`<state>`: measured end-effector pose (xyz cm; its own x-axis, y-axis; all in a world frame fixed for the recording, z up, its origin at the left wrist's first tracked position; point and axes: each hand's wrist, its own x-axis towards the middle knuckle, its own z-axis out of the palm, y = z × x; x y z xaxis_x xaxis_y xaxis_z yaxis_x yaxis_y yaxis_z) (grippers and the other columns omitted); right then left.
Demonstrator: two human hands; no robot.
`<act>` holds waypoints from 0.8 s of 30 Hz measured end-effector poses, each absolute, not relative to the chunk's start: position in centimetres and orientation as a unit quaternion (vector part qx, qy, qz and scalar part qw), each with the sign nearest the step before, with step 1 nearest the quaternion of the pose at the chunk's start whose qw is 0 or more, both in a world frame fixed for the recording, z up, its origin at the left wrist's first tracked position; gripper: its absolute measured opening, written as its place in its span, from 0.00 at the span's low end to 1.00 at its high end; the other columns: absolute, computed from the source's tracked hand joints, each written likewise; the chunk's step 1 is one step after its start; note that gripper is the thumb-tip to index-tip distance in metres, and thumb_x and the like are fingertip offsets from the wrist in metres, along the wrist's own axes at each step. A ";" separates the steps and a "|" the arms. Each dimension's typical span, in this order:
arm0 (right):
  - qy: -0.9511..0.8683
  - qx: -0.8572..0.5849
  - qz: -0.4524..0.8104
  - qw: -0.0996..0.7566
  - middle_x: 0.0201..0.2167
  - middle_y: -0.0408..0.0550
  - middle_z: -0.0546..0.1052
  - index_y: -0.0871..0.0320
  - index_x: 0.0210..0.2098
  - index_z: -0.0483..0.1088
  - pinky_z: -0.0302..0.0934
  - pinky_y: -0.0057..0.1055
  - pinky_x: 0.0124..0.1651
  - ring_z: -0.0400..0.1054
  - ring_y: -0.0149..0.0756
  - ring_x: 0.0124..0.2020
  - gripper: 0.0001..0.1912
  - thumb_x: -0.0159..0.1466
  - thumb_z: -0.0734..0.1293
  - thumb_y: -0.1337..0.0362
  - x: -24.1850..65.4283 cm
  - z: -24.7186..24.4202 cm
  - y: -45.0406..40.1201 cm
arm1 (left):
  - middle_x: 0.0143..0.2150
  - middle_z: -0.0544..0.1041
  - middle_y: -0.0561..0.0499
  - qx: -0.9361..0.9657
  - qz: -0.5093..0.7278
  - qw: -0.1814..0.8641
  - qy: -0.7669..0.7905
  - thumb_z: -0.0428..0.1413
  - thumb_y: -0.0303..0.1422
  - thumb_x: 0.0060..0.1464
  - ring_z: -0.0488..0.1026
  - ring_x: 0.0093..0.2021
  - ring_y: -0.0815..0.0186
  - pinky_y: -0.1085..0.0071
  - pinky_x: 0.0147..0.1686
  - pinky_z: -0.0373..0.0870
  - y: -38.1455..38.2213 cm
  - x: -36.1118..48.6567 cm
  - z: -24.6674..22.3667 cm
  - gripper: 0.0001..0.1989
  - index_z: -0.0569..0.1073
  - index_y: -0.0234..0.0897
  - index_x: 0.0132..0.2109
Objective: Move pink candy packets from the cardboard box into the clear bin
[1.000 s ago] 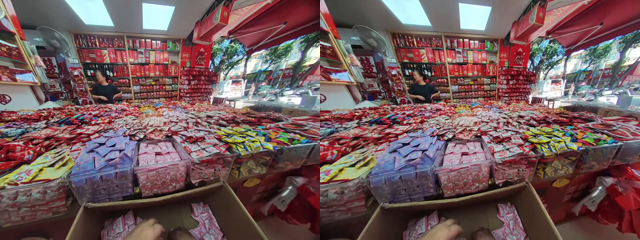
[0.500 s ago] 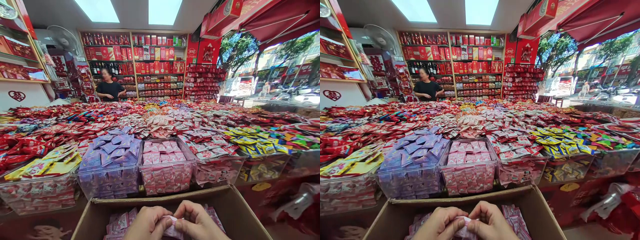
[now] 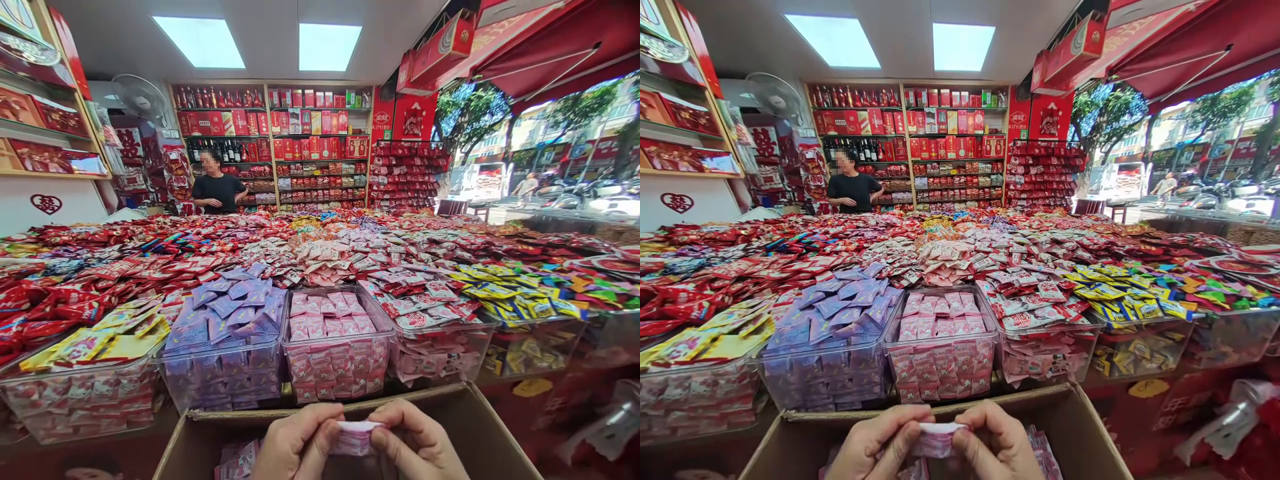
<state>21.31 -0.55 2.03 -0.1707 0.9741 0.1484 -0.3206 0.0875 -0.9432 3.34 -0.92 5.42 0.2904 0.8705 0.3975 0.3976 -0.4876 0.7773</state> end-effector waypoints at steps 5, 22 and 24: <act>-0.580 -0.380 0.405 0.596 0.29 0.49 0.73 0.58 0.33 0.67 0.62 0.22 0.23 0.69 0.34 0.29 0.06 0.55 0.64 0.63 22.9 2.6 0.3 | 0.47 0.66 0.47 0.714 0.606 0.061 0.346 0.50 0.19 0.49 0.68 0.41 0.65 0.71 0.35 0.65 -0.7 2.1 8.8 0.36 0.43 0.48 0.59; -0.838 -0.167 -0.160 0.494 0.30 0.52 0.76 0.60 0.35 0.68 0.65 0.28 0.36 0.68 0.35 0.37 0.06 0.58 0.60 0.71 21.4 6.0 1.5 | 0.12 0.64 0.63 0.483 0.532 0.585 0.377 0.52 0.39 0.51 0.55 0.12 0.77 0.81 0.14 0.51 0.0 6.0 8.4 0.33 0.43 0.42 0.58; -0.859 -0.174 -0.175 0.449 0.31 0.50 0.77 0.58 0.35 0.68 0.64 0.28 0.31 0.68 0.35 0.34 0.07 0.58 0.60 0.70 21.5 5.9 1.2 | 0.11 0.61 0.64 0.495 0.527 0.564 0.399 0.51 0.40 0.51 0.55 0.12 0.76 0.81 0.14 0.50 0.1 5.5 7.9 0.32 0.44 0.42 0.58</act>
